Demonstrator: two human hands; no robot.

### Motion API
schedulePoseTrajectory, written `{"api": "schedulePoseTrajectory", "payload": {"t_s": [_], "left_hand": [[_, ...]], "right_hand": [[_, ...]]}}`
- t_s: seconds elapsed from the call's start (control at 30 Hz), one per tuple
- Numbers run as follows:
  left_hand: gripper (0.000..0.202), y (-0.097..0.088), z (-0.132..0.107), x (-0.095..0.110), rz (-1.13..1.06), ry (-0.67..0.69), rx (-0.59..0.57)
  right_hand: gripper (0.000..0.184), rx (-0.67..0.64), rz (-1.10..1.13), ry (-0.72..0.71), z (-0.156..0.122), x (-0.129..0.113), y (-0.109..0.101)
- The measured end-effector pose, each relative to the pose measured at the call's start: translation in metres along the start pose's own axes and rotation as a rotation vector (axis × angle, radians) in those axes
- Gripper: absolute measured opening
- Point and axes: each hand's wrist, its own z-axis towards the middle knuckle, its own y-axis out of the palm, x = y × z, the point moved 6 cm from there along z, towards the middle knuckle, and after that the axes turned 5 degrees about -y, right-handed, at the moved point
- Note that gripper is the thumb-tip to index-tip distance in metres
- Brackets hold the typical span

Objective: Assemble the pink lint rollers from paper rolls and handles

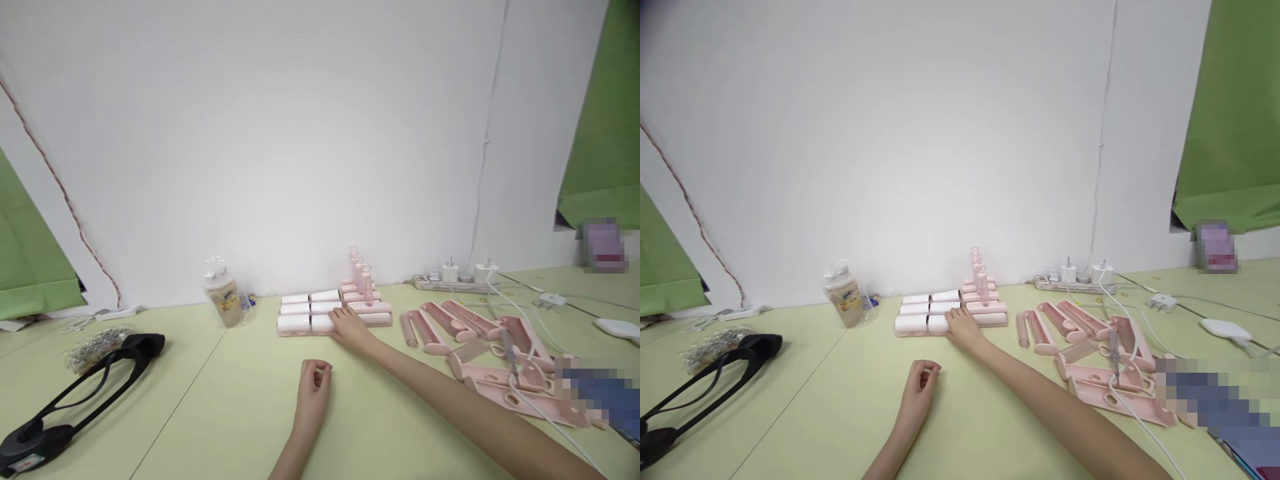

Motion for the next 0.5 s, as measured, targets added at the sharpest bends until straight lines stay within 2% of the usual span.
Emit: {"api": "schedulePoseTrajectory", "payload": {"t_s": [0.1,0.2,0.23,0.3,0.37,0.4,0.5], "left_hand": [[0.031,-0.002,0.001,-0.003,-0.005,-0.032,0.037],[0.066,-0.003,-0.002,-0.003,-0.016,-0.052,0.065],[0.074,0.0,-0.003,-0.001,-0.033,-0.064,0.017],[0.078,0.012,-0.008,0.004,-0.116,-0.091,-0.157],[0.073,0.025,-0.014,0.013,-0.251,-0.114,-0.318],[0.07,0.03,-0.017,0.018,-0.318,-0.124,-0.358],[0.063,0.043,-0.026,0.029,-0.471,-0.18,-0.394]], "right_hand": [[0.023,-0.038,0.028,0.004,-0.025,-0.009,-0.009],[0.025,-0.087,0.088,0.008,-0.067,-0.021,-0.027],[0.027,-0.107,0.116,0.024,-0.083,-0.023,-0.033],[0.033,-0.148,0.292,0.122,-0.112,-0.024,-0.043],[0.043,-0.185,0.684,0.314,-0.139,-0.021,-0.045],[0.045,-0.191,0.951,0.425,-0.151,-0.02,-0.043],[0.04,-0.193,1.758,0.691,-0.174,-0.027,-0.035]]}}
